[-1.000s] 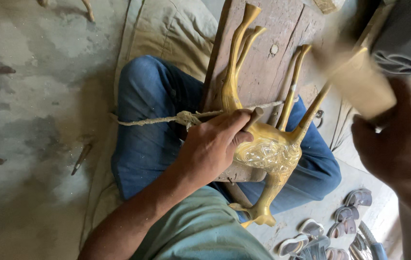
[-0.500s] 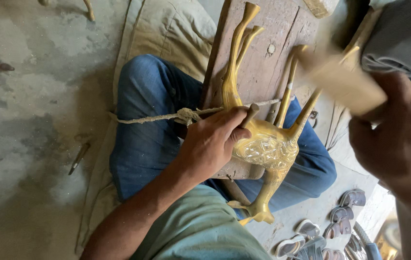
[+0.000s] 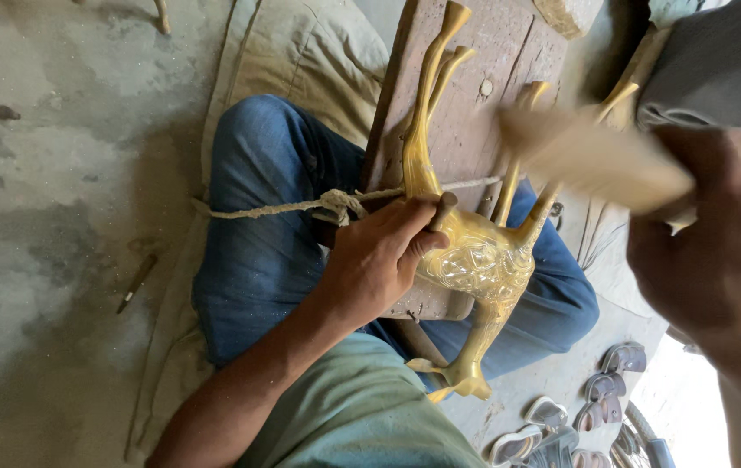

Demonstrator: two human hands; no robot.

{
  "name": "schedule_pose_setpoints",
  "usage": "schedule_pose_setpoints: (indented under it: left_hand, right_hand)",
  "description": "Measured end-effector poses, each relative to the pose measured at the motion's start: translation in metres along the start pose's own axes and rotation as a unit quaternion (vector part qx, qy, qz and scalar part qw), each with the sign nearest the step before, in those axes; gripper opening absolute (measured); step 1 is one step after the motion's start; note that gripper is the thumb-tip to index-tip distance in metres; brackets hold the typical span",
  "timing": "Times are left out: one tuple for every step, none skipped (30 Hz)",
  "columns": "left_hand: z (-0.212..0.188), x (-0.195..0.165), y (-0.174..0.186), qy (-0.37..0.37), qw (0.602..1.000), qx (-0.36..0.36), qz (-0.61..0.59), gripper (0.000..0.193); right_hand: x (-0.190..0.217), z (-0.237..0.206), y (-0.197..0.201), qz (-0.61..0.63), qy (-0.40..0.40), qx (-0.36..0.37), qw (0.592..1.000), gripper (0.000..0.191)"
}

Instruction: The person sits cross-legged on the floor with a brass deer figurine tied to a wooden board on their lap. They hold a small punch against the figurine's body and strike it repeatedly with a wooden mallet, repositioning the punch to work different spots on the brass surface.

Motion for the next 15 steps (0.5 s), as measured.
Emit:
schedule_pose_setpoints:
  left_hand:
    - [-0.001, -0.001, 0.001, -0.008, 1.0, -0.006, -0.004, 0.028]
    - [-0.001, -0.003, 0.003, -0.015, 1.0, -0.012, -0.008, 0.029]
    - [-0.002, -0.002, 0.003, -0.013, 1.0, -0.014, -0.007, 0.028]
    - [-0.003, -0.002, 0.003, -0.011, 1.0, -0.015, -0.007, 0.026]
    - [-0.003, -0.002, 0.003, -0.01, 1.0, -0.015, -0.007, 0.025]
    - [-0.003, -0.002, 0.003, -0.015, 1.0, -0.019, -0.012, 0.026]
    - [-0.004, -0.003, 0.004, -0.018, 0.999, -0.023, -0.017, 0.027]
    - [-0.004, -0.004, 0.004, -0.022, 0.999, -0.028, -0.021, 0.028]
    - [-0.004, -0.003, 0.004, -0.021, 0.999, -0.027, -0.017, 0.026]
    - [-0.004, -0.002, 0.003, -0.019, 0.999, -0.026, -0.012, 0.025]
    - [-0.004, -0.002, 0.003, -0.016, 1.0, -0.025, -0.007, 0.024]
    - [-0.005, -0.002, 0.003, -0.018, 0.999, -0.024, -0.012, 0.023]
    - [-0.005, -0.003, 0.004, -0.02, 0.999, -0.023, -0.017, 0.022]
    - [-0.006, -0.003, 0.004, -0.021, 0.999, -0.022, -0.021, 0.022]
    - [-0.007, -0.004, 0.005, -0.02, 0.999, -0.024, -0.023, 0.022]
  right_hand:
    - [-0.007, -0.002, -0.003, 0.027, -0.044, 0.007, 0.999, 0.038]
    - [-0.008, -0.003, -0.001, 0.013, -0.042, 0.006, 0.999, 0.037]
    - [-0.007, -0.004, -0.002, -0.001, -0.04, 0.006, 0.999, 0.036]
    - [0.001, -0.004, 0.0, -0.056, 0.007, -0.002, 0.998, 0.029]
    - [0.009, -0.005, 0.0, -0.112, 0.054, -0.009, 0.992, 0.023]
    - [0.002, -0.005, 0.0, -0.039, 0.017, -0.009, 0.999, 0.024]
    - [-0.005, -0.006, -0.001, 0.035, -0.019, -0.009, 0.999, 0.025]
    - [-0.005, -0.006, -0.002, 0.035, -0.017, -0.009, 0.999, 0.024]
    - [-0.005, -0.007, -0.002, 0.034, -0.014, -0.009, 0.999, 0.024]
    - [0.002, -0.008, -0.004, -0.039, 0.025, -0.007, 0.999, 0.02]
    - [0.008, -0.01, -0.006, -0.112, 0.065, -0.005, 0.992, 0.018]
    - [0.009, -0.011, -0.002, -0.097, 0.067, -0.02, 0.993, 0.015]
    - [0.009, -0.012, 0.002, -0.081, 0.069, -0.037, 0.994, 0.011]
    - [0.005, -0.013, 0.003, -0.055, 0.044, -0.036, 0.997, 0.013]
    - [0.0, -0.013, 0.004, -0.03, 0.019, -0.036, 0.999, 0.016]
Point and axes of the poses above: each hand's wrist, its own z-axis towards the middle knuckle, its own y-axis out of the back of the hand, x = y × z, the point moved 10 cm from there along z, towards the middle knuckle, and after that the axes turned 4 degrees about -x, right-handed, at the moved point
